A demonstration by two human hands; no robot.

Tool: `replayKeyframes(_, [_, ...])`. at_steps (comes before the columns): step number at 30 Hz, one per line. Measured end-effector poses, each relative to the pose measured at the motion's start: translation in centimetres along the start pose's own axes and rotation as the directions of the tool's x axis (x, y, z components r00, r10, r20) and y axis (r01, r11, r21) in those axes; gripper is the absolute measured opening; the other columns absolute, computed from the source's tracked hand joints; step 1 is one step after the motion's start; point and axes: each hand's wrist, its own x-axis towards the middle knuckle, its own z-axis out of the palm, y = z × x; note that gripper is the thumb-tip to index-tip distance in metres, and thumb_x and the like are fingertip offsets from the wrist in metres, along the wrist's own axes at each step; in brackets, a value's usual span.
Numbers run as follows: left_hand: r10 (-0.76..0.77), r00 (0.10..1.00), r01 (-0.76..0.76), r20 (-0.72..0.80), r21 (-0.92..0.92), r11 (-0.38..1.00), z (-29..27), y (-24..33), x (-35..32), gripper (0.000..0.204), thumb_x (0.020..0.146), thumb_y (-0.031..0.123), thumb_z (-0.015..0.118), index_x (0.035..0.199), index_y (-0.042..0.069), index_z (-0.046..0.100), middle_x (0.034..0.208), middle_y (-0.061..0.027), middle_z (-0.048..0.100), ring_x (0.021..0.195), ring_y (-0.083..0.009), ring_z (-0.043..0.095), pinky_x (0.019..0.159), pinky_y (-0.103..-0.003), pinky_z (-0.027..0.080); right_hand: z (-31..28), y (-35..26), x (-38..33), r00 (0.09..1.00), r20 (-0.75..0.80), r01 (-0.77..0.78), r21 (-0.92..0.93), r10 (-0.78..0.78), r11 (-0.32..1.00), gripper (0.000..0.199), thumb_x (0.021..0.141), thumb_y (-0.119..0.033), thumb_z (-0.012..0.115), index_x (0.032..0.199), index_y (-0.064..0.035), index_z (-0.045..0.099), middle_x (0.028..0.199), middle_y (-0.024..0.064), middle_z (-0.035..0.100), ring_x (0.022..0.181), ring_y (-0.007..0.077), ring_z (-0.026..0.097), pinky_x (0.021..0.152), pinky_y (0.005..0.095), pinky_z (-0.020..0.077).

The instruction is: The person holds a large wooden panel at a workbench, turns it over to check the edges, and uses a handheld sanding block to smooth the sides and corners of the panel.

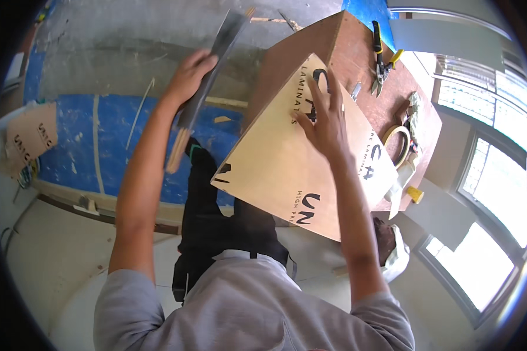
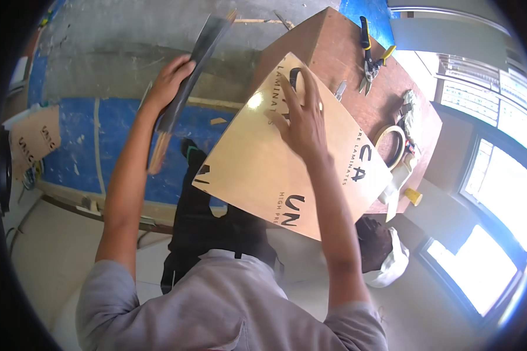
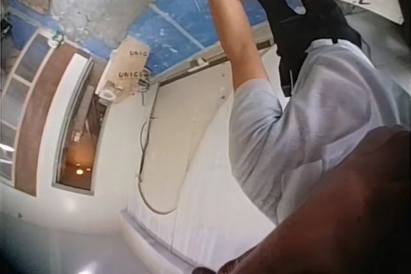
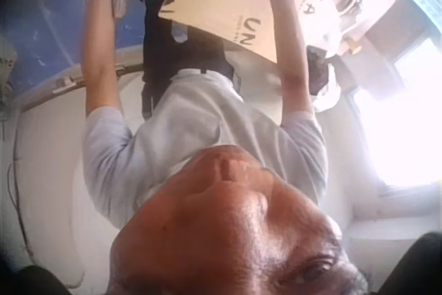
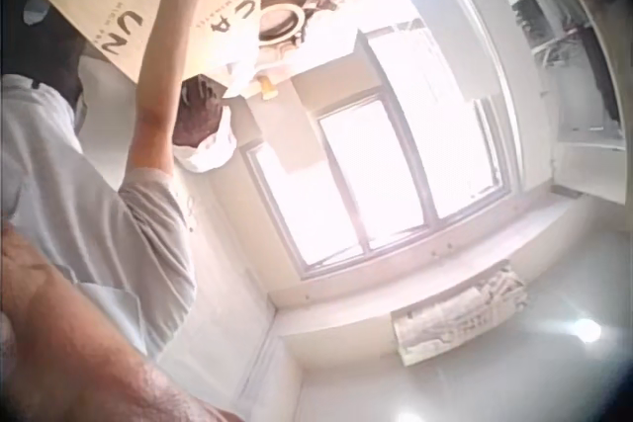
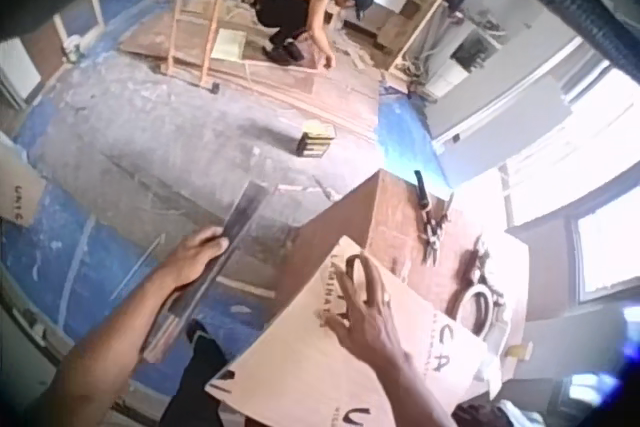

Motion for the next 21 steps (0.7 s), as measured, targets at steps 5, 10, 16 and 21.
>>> replayKeyframes(5, [-0.249,0.966,0.251,0.077,-0.026,0.968,-4.0,-5.1,-11.6,0.035,0.104,0.035,0.06,0.118,0.004,0.067,0.092,-0.0032,0.062,0.086,-0.0135,0.057,0.08,-0.031,0.046,-1.4,0.2,7.2,0.892,0.388,0.332,-0.217,-0.231,0.918,0.059,0.077,-0.035,0.086,0.131,-0.018,0.07,0.146,0.006,0.057,0.147,0.0375,0.042,0.111,0.0546,0.0442])
replayKeyframes(10, [-0.367,0.929,0.368,0.036,-0.028,0.929,-4.5,-6.7,-17.9,0.028,0.105,0.032,0.06,0.11,0.005,0.067,0.083,-0.002,0.058,0.08,-0.0135,0.056,0.076,-0.031,0.045,-1.2,0.1,8.4,0.852,0.431,0.408,-0.194,-0.296,0.892,0.051,0.075,-0.026,0.088,0.122,-0.0142,0.075,0.134,0.0077,0.066,0.137,0.0393,0.054,0.105,0.051,0.0516])
replayKeyframes(16, [-0.339,0.94,0.34,0.023,-0.08,0.937,-3.1,-8.0,-20.5,0.026,0.104,0.029,0.063,0.114,0.005,0.067,0.086,-0.0033,0.061,0.08,-0.0147,0.057,0.073,-0.033,0.046,-0.2,-2.0,6.0,0.788,0.471,0.519,-0.16,-0.397,0.84,0.049,0.082,-0.027,0.084,0.127,-0.012,0.072,0.136,0.0069,0.065,0.143,0.0352,0.047,0.117,0.0549,0.0368])
replayKeyframes(21, [-0.246,0.966,0.258,0.085,-0.193,0.947,-1.0,-3.5,-20.9,0.033,0.103,0.027,0.064,0.128,0.004,0.064,0.102,-0.0071,0.066,0.091,-0.0158,0.061,0.082,-0.032,0.05,1.7,-5.2,1.2,0.802,0.492,0.413,-0.045,-0.339,0.91,0.056,0.092,-0.036,0.076,0.142,-0.0175,0.06,0.155,0.0084,0.048,0.155,0.033,0.032,0.123,0.0647,0.0193])
